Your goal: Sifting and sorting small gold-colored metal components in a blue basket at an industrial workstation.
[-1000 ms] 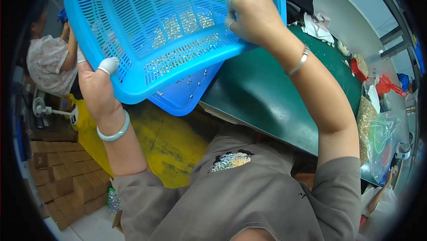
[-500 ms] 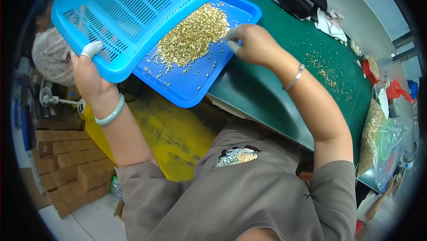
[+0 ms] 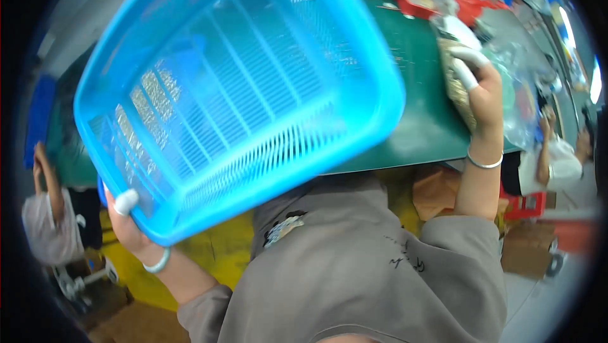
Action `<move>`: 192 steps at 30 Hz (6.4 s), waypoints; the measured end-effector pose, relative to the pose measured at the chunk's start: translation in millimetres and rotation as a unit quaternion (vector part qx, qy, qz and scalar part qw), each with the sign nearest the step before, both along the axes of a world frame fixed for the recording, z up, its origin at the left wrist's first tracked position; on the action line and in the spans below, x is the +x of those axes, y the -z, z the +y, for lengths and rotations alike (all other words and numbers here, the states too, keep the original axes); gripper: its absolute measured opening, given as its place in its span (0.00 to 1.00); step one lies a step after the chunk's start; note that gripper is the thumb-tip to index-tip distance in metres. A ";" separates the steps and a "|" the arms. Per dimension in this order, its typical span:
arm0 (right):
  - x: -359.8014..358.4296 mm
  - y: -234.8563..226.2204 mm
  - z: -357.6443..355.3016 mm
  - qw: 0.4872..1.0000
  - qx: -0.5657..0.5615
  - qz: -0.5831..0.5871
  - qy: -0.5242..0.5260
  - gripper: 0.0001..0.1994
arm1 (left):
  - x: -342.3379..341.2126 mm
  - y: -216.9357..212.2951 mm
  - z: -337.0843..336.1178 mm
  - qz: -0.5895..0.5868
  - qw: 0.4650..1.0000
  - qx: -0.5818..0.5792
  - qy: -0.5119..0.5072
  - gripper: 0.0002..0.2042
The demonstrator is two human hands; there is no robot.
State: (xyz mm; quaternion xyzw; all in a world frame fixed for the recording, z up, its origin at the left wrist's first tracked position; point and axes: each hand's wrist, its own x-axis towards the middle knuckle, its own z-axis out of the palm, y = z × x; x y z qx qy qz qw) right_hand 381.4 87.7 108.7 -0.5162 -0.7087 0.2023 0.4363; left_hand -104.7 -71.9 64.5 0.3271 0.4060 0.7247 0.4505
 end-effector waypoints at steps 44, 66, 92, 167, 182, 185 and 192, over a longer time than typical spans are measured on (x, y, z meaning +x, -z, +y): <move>247.0 -31.6 73.5 0.906 -0.215 -0.149 0.332 0.19 | 160.3 22.6 82.0 0.012 0.975 -0.133 0.180 0.33; 237.2 38.5 82.3 0.825 -0.129 0.500 0.230 0.19 | 174.2 14.9 79.7 0.020 0.974 -0.123 0.188 0.33; 252.9 16.3 13.4 0.759 -0.039 0.628 0.165 0.20 | 168.3 15.2 68.6 0.005 0.978 -0.093 0.188 0.33; 269.6 50.0 -27.2 0.882 -0.188 0.148 0.406 0.19 | 134.7 52.4 52.6 -0.002 0.981 -0.106 0.163 0.35; -5.2 81.5 -77.5 0.916 -0.258 0.303 -0.046 0.24 | 136.6 47.1 53.1 -0.010 0.982 -0.074 0.172 0.34; -8.7 67.8 -53.6 0.895 -0.276 0.345 -0.064 0.24 | 135.5 31.8 63.6 -0.077 0.980 -0.050 0.178 0.33; 2.7 51.4 -20.0 0.848 -0.285 0.433 -0.110 0.23 | 140.3 9.8 108.2 -0.048 0.979 -0.080 0.180 0.31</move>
